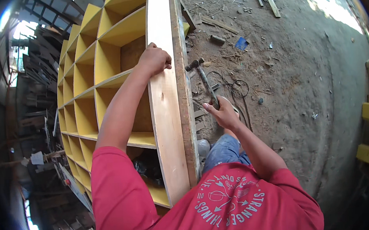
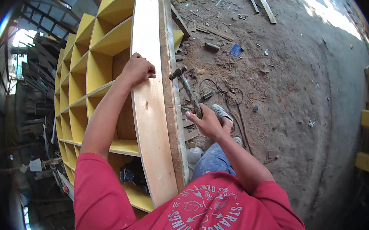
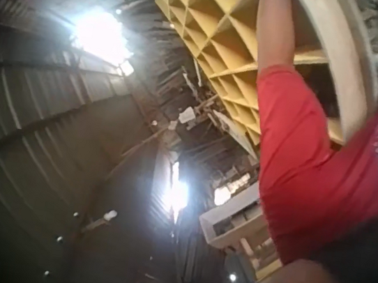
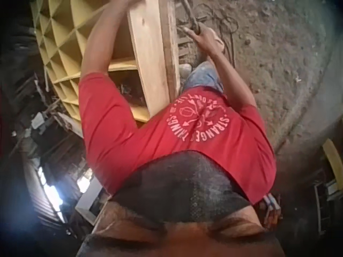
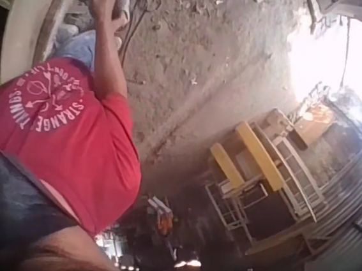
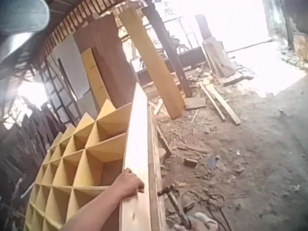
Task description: The person hammers nails into a wooden board to secure it to the edge of a large yellow grid of shelving compartments, using a hammer by hand. They hold each nail in position and strike it multiple times, moving across the grid to attach the board at several points.
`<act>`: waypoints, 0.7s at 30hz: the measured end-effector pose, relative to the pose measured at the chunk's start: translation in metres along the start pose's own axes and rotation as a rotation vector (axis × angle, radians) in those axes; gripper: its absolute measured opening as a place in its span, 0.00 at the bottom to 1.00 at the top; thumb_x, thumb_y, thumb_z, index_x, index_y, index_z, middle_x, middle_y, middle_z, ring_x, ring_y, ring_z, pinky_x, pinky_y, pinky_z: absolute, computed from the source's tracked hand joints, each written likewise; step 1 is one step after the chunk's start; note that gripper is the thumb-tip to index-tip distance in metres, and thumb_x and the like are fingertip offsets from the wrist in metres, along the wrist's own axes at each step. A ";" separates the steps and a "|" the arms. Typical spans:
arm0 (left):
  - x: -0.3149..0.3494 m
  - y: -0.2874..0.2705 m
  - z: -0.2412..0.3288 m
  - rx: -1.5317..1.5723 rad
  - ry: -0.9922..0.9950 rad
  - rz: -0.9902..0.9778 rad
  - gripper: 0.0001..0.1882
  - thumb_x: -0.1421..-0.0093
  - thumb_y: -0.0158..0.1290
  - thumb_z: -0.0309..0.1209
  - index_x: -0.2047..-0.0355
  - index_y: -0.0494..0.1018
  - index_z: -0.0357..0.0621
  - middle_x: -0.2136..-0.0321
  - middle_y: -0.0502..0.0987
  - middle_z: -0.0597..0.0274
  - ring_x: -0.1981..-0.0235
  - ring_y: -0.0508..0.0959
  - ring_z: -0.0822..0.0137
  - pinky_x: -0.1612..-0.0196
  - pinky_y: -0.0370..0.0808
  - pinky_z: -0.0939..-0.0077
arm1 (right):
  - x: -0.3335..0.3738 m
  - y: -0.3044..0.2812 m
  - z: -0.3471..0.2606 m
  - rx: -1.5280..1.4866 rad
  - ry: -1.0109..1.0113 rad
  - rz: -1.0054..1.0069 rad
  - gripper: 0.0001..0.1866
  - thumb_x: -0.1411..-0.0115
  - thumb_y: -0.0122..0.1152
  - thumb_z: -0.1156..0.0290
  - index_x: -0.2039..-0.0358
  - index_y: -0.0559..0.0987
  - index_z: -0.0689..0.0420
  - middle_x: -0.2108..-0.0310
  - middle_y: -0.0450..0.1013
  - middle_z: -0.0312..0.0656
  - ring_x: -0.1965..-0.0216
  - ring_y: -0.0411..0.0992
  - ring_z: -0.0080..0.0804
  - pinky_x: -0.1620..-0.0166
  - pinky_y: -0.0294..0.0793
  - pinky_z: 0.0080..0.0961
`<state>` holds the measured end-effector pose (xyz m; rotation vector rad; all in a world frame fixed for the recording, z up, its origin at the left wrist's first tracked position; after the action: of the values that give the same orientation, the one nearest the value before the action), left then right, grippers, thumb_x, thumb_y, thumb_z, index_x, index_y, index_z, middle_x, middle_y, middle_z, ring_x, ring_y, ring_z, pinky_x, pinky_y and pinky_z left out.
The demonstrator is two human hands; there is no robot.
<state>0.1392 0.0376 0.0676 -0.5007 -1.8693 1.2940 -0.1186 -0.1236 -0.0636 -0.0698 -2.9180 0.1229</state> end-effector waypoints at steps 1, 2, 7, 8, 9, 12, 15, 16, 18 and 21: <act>0.000 -0.002 0.004 -0.013 -0.013 -0.001 0.10 0.43 0.68 0.45 0.69 0.88 0.56 0.71 0.87 0.63 0.63 0.82 0.60 0.41 0.69 0.66 | 0.001 0.004 0.000 -0.013 -0.003 0.021 0.25 0.35 0.69 0.47 0.61 0.79 0.61 0.74 0.76 0.42 0.69 0.74 0.33 0.62 0.72 0.34; -0.001 -0.006 0.007 -0.029 0.003 -0.001 0.10 0.43 0.68 0.45 0.69 0.88 0.56 0.71 0.87 0.63 0.63 0.82 0.60 0.41 0.69 0.66 | 0.001 0.009 -0.001 -0.051 0.013 0.043 0.25 0.34 0.69 0.48 0.62 0.79 0.61 0.74 0.76 0.43 0.70 0.73 0.33 0.63 0.72 0.35; 0.000 -0.005 0.012 -0.065 -0.080 -0.062 0.10 0.44 0.68 0.46 0.66 0.89 0.58 0.68 0.88 0.66 0.59 0.80 0.59 0.42 0.70 0.68 | 0.001 0.035 -0.015 -0.200 0.020 0.153 0.25 0.34 0.68 0.49 0.65 0.78 0.62 0.75 0.76 0.46 0.73 0.73 0.35 0.66 0.72 0.37; -0.001 -0.005 0.012 -0.071 -0.080 -0.064 0.10 0.44 0.68 0.46 0.66 0.89 0.58 0.68 0.88 0.66 0.59 0.80 0.59 0.42 0.70 0.68 | -0.001 0.037 -0.018 -0.161 0.007 0.200 0.25 0.34 0.68 0.49 0.65 0.77 0.62 0.75 0.76 0.46 0.73 0.73 0.35 0.66 0.72 0.37; 0.000 -0.005 0.013 -0.075 -0.087 -0.054 0.11 0.44 0.69 0.46 0.66 0.89 0.58 0.68 0.88 0.67 0.57 0.79 0.58 0.42 0.71 0.67 | -0.005 0.044 -0.018 -0.156 0.011 0.219 0.25 0.33 0.68 0.49 0.66 0.77 0.62 0.75 0.76 0.47 0.73 0.73 0.36 0.65 0.73 0.38; 0.002 -0.004 0.012 -0.075 -0.098 -0.048 0.12 0.45 0.69 0.46 0.65 0.90 0.59 0.67 0.88 0.68 0.54 0.79 0.57 0.43 0.72 0.67 | -0.011 0.060 -0.019 -0.152 0.005 0.264 0.25 0.33 0.68 0.49 0.65 0.76 0.62 0.74 0.77 0.48 0.72 0.74 0.37 0.64 0.73 0.40; 0.003 -0.003 0.011 -0.076 -0.111 -0.059 0.11 0.45 0.70 0.47 0.65 0.90 0.61 0.66 0.88 0.68 0.54 0.79 0.58 0.43 0.71 0.68 | -0.013 0.080 -0.020 -0.224 0.045 0.283 0.27 0.28 0.60 0.48 0.63 0.74 0.65 0.73 0.75 0.57 0.70 0.75 0.49 0.62 0.73 0.45; 0.002 -0.004 0.013 -0.086 -0.116 -0.067 0.11 0.45 0.70 0.48 0.65 0.90 0.64 0.66 0.88 0.68 0.55 0.80 0.60 0.42 0.70 0.69 | -0.014 0.086 -0.017 -0.258 0.063 0.307 0.28 0.27 0.57 0.47 0.62 0.73 0.65 0.73 0.74 0.60 0.69 0.75 0.55 0.61 0.72 0.48; 0.001 -0.010 0.015 -0.088 -0.123 -0.072 0.11 0.45 0.70 0.49 0.65 0.90 0.64 0.66 0.88 0.69 0.55 0.80 0.60 0.42 0.70 0.69 | -0.014 0.099 -0.009 -0.280 0.074 0.290 0.29 0.24 0.50 0.45 0.61 0.71 0.65 0.72 0.73 0.64 0.67 0.74 0.63 0.60 0.71 0.51; 0.001 -0.007 0.013 -0.089 -0.133 -0.066 0.11 0.46 0.70 0.49 0.65 0.90 0.64 0.66 0.88 0.69 0.55 0.80 0.61 0.42 0.70 0.69 | -0.014 0.110 -0.001 -0.216 0.047 0.260 0.26 0.22 0.49 0.48 0.65 0.70 0.61 0.78 0.68 0.44 0.75 0.69 0.32 0.69 0.71 0.38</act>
<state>0.1293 0.0278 0.0720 -0.4039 -2.0432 1.2302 -0.1005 -0.0151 -0.0750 -0.4800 -2.8502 -0.1516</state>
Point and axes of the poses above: each hand's wrist, its own x-axis away from the middle knuckle, its own y-axis out of the palm, z = x × y, the point moved 5 cm from there along -x, towards the middle knuckle
